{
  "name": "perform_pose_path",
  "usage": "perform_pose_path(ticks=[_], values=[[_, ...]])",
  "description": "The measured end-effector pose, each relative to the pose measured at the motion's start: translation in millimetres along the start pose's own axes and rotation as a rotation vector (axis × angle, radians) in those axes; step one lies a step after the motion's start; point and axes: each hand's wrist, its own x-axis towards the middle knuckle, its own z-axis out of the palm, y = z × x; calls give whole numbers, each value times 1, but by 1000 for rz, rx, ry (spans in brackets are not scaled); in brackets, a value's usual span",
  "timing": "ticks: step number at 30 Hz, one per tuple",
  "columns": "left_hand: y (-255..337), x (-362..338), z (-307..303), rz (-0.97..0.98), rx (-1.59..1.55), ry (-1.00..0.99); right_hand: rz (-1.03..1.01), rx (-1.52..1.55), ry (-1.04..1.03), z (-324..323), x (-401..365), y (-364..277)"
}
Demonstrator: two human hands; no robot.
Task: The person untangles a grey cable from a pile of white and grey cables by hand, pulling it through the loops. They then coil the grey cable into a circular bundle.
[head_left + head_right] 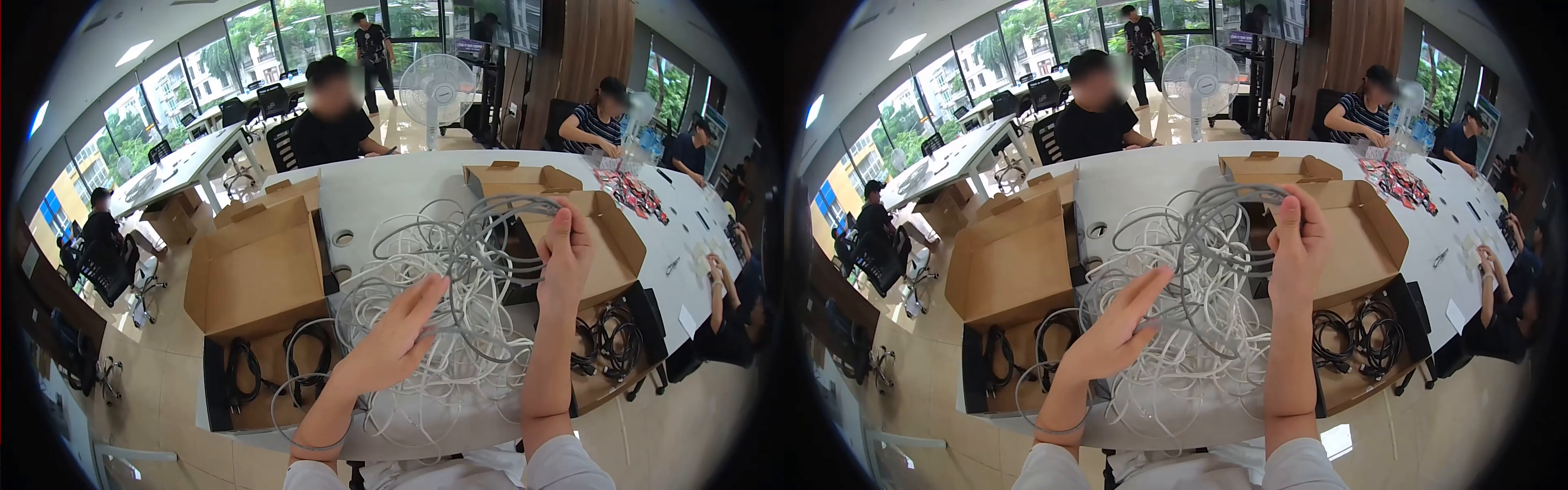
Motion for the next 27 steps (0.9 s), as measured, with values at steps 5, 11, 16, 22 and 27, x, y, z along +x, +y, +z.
perform_pose_path(ticks=[5,11,16,22,27], values=[[21,-5,-11,179,81,-405,55,261,110,-6,12,2],[8,-12,-23,90,-219,-529,159,482,62,-8,13,5],[3,-21,-33,-254,179,-181,19,342,222,-6,14,0],[10,-14,-36,-389,228,-78,-75,391,207,-22,22,-7],[8,-19,-27,-333,375,-109,-114,315,217,-9,12,-11]])
